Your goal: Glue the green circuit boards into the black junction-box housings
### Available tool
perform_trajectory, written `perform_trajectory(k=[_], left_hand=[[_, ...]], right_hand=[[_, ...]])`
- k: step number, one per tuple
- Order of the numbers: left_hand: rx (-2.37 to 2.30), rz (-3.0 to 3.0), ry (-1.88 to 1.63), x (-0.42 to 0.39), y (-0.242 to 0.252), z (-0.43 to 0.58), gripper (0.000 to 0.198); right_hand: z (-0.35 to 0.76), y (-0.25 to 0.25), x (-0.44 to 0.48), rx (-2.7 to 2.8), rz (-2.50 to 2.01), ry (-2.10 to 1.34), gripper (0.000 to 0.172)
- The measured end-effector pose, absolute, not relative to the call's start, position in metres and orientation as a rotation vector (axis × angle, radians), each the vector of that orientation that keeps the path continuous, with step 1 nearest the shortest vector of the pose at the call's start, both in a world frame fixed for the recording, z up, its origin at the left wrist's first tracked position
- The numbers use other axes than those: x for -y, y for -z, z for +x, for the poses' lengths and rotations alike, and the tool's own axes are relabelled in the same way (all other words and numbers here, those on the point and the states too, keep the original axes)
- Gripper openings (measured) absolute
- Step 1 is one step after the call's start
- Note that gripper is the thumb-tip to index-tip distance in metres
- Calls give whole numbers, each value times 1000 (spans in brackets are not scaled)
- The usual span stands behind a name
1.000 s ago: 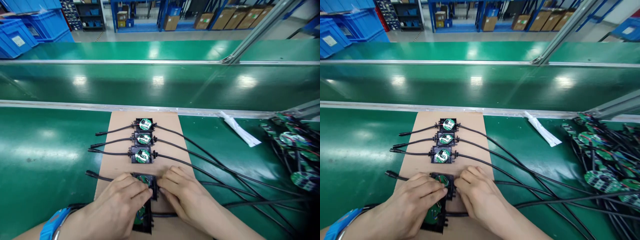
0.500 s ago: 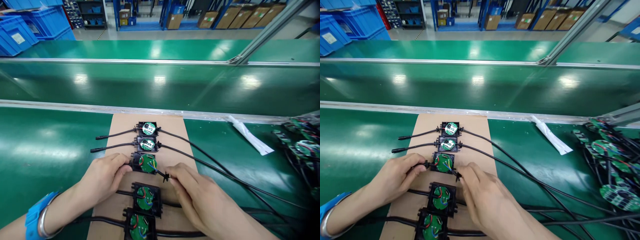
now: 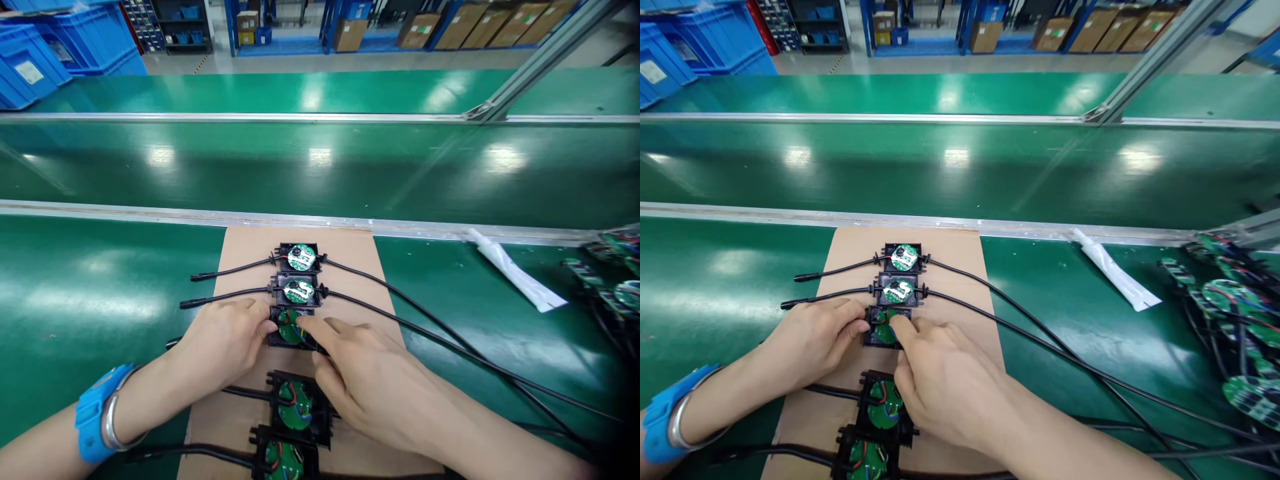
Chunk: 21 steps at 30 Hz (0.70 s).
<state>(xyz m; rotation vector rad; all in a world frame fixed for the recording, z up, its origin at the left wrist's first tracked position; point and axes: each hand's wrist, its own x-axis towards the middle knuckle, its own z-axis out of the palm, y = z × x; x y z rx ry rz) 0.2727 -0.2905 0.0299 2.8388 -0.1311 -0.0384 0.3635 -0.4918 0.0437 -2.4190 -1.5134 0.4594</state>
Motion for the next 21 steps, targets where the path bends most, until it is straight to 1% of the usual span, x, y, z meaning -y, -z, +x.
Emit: perform_trajectory(k=[2, 7, 12, 14, 16, 19, 21], left_hand=[[99, 2797, 97, 288, -31, 275, 17], [88, 2635, 190, 279, -36, 279, 16], [77, 2552, 206, 277, -44, 282, 17], [113, 2548, 128, 279, -43, 280, 16], [202, 2595, -56, 282, -37, 275, 16], [356, 2758, -315, 284, -24, 265, 21], [428, 2869, -382, 284, -17, 260, 22]], right_hand=[[363, -40, 489, 1573, -2418, -420, 35], [363, -28, 480, 1680, -2448, -294, 33], [361, -25, 478, 1713, -2439, -177, 38], [361, -25, 478, 1712, -2437, -154, 37], [361, -25, 478, 1712, -2430, -130, 34], [360, -24, 479, 1702, -2416, -102, 30], [361, -23, 479, 1682, -2406, -108, 28]])
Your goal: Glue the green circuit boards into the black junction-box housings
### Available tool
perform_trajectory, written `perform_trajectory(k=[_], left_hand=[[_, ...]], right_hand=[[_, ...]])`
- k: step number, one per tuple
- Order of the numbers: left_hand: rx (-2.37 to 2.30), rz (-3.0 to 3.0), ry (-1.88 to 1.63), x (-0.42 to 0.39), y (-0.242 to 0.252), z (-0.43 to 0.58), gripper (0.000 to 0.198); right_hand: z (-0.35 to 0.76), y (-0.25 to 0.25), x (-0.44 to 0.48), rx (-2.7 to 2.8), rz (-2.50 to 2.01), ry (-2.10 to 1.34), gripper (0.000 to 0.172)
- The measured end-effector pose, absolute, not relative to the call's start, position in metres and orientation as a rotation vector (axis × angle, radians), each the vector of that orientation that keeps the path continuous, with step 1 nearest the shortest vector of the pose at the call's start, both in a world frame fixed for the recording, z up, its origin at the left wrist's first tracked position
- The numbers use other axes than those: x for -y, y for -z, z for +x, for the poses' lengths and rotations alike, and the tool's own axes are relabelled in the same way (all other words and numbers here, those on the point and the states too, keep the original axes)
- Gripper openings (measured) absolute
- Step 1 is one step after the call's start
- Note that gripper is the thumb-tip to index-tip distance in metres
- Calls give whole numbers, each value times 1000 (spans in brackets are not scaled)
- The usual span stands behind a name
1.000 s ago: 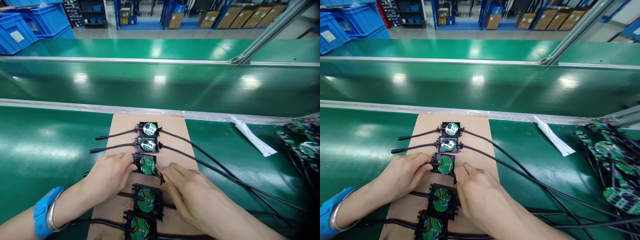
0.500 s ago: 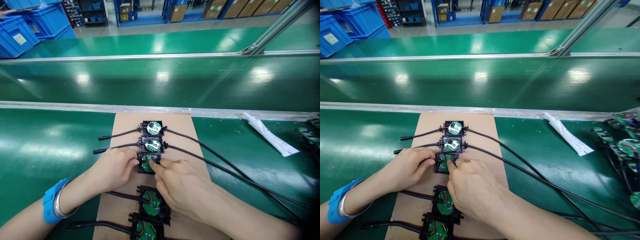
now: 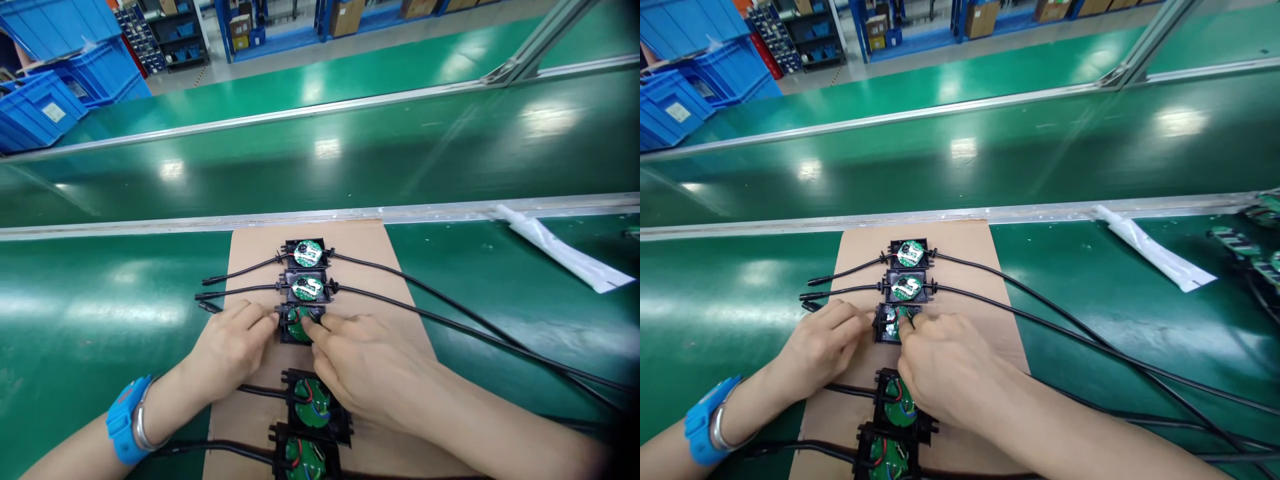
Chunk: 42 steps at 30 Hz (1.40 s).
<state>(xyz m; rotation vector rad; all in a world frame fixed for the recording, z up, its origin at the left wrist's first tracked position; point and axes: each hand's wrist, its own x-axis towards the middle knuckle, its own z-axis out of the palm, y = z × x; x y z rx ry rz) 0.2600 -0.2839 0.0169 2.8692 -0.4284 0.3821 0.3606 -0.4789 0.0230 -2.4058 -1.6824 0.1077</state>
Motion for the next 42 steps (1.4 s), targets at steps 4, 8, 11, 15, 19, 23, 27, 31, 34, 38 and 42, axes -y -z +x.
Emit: perform_trajectory(k=[4, 8, 11, 15, 19, 23, 27, 31, 34, 38, 42], left_hand=[[643, 3054, -323, 285, -13, 259, 22], [766, 3192, -138, 289, -16, 263, 17], [693, 3143, -82, 287, -21, 263, 21], [404, 2913, -218, 289, -31, 264, 26], [540, 2721, -155, 297, -31, 269, 23], [691, 2708, -53, 299, -18, 272, 21], [729, 2707, -81, 297, -8, 269, 22], [721, 2692, -113, 297, -4, 265, 30], [732, 2666, -152, 298, -5, 264, 32], [735, 2667, -176, 299, -6, 266, 32], [719, 2690, -134, 300, -6, 267, 33]], right_hand=[[362, -20, 479, 1643, -2369, -192, 25], [363, -20, 478, 1616, -2356, -238, 25], [362, -22, 477, 1641, -2354, -204, 25], [359, -25, 479, 1611, -2391, -254, 26], [361, -31, 488, 1492, -2375, -466, 25], [366, -40, 501, 1336, -2378, -642, 20], [366, -44, 504, 1287, -2427, -658, 8], [363, -41, 502, 1352, -2375, -595, 14], [364, -36, 501, 1360, -2305, -497, 21], [377, -32, 498, 1207, -2255, -686, 27], [387, -34, 491, 1246, -2360, -826, 36]])
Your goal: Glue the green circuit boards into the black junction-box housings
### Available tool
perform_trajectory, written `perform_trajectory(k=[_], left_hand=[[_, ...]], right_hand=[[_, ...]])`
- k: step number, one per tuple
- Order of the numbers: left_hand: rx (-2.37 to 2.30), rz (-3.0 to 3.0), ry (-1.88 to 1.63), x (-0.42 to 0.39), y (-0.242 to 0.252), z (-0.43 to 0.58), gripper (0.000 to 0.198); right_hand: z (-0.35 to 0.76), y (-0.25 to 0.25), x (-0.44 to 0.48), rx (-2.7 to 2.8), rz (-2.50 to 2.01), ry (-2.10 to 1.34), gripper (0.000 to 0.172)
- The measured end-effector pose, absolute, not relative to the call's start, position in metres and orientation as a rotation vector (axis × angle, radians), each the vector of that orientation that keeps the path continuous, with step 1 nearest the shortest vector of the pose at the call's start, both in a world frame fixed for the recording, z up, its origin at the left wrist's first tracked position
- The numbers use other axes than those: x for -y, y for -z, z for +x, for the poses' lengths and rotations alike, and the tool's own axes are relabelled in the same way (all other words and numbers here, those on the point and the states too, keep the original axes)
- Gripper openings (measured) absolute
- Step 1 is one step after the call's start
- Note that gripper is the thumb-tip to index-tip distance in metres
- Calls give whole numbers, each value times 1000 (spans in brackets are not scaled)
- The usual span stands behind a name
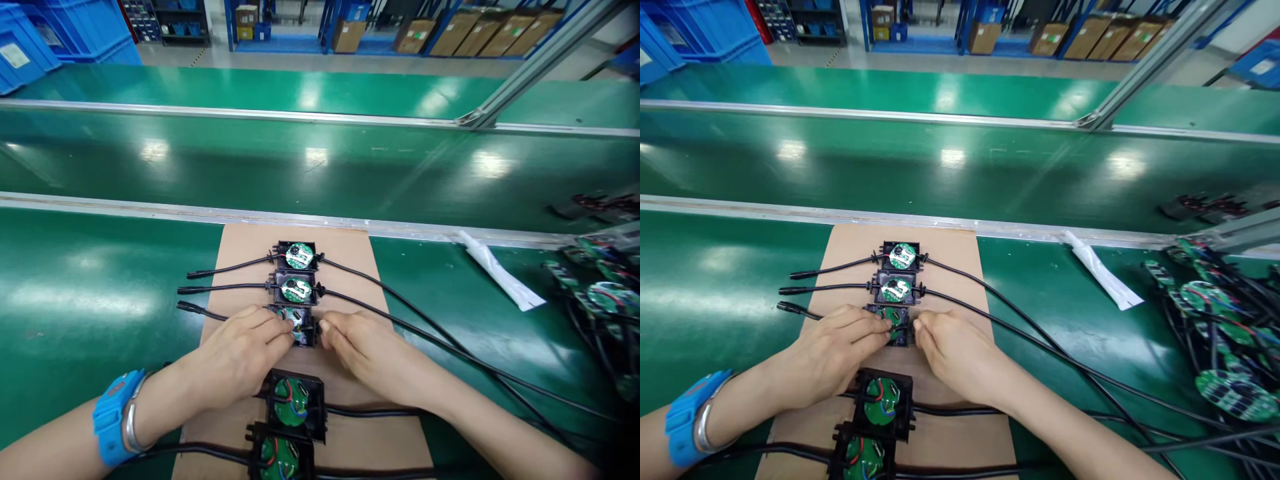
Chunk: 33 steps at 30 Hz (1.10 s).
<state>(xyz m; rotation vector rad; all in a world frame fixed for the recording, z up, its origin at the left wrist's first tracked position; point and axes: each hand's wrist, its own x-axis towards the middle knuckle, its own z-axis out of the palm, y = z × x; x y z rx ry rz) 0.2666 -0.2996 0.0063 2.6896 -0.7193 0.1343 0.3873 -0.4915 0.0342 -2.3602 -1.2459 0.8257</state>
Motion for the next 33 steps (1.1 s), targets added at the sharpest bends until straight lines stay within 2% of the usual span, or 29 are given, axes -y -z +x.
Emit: perform_trajectory(k=[6, 10, 13, 16, 20, 26, 30, 33], left_hand=[[677, 2757, 11, 307, -11, 266, 56], [635, 2826, 116, 313, -19, 272, 52], [603, 2812, 127, 314, -20, 273, 51], [567, 2803, 112, 313, -15, 269, 57], [549, 2836, 106, 314, -11, 267, 65], [565, 2884, 157, 319, -21, 277, 57], [585, 2860, 162, 322, -29, 271, 56], [515, 2729, 92, 316, -32, 264, 52]], right_hand=[[382, -36, 483, 1595, -2594, -705, 24], [379, -34, 478, 1701, -2660, -529, 23], [381, -30, 477, 1768, -2623, -558, 24], [381, -25, 483, 1609, -2676, -531, 26], [376, -14, 498, 1386, -2613, -292, 26], [376, 8, 503, 1453, -2284, -19, 25], [377, 5, 502, 1525, -2206, -49, 30], [383, -11, 508, 1579, -2203, -175, 25]])
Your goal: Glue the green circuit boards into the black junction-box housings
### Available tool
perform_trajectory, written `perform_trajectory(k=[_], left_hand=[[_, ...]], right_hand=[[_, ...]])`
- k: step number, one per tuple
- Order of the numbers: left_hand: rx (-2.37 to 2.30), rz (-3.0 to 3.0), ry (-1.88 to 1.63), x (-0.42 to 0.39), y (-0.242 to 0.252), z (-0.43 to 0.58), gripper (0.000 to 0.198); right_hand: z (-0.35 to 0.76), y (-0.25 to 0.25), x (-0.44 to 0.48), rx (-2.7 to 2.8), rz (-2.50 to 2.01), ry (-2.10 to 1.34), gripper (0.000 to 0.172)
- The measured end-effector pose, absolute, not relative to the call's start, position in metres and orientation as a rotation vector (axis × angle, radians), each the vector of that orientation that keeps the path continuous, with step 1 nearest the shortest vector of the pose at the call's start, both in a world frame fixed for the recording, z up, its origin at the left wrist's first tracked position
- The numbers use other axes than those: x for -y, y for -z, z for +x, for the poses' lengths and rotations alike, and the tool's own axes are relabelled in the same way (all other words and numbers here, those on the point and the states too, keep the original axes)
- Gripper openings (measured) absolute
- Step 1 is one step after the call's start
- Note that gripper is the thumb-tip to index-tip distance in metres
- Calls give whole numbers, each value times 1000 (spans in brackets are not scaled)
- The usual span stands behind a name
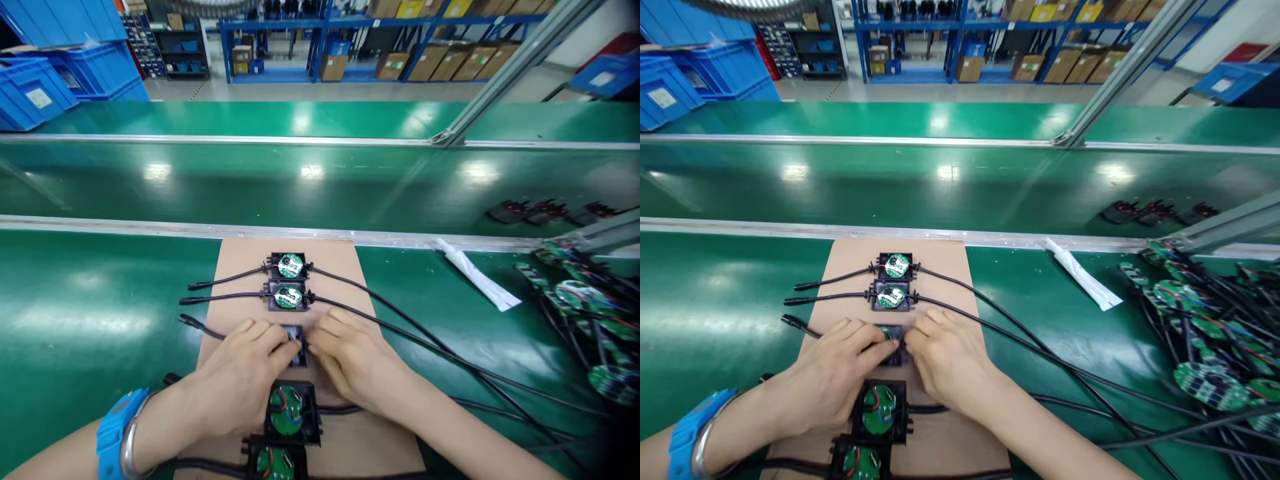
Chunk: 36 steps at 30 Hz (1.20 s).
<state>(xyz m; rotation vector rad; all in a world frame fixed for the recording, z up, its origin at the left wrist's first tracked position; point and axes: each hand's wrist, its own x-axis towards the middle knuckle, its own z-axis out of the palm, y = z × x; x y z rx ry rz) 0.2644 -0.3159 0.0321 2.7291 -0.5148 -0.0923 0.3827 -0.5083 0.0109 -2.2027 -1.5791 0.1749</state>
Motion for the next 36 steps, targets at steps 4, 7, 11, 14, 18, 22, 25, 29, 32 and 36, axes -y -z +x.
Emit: perform_trajectory(k=[4, 7, 11, 14, 18, 22, 25, 29, 32, 36], left_hand=[[255, 2641, -250, 290, -24, 278, 36], [113, 2728, -212, 270, -15, 296, 12], [39, 2622, -75, 264, -19, 301, 10], [57, 2582, -44, 267, -32, 295, 16], [119, 2686, -3, 269, -38, 297, 21], [170, 2802, 34, 273, -32, 307, 22], [220, 2896, -20, 276, -30, 313, 19], [248, 2936, -28, 279, -31, 318, 16], [229, 2940, -9, 279, -32, 318, 15], [208, 2926, 27, 277, -33, 319, 15]], right_hand=[[405, -13, 509, 1437, -2273, -54, 14], [416, -1, 504, 1332, -2303, -6, 12], [404, -11, 509, 1293, -2242, -65, 16], [391, -38, 514, 1392, -2344, -145, 22], [389, -60, 505, 1535, -2518, -241, 25], [398, -59, 487, 1600, -2585, -373, 22], [405, -56, 477, 1599, -2624, -484, 22], [410, -57, 471, 1539, -2633, -529, 15], [409, -58, 468, 1507, -2609, -510, 12], [407, -53, 464, 1568, -2555, -461, 24]])
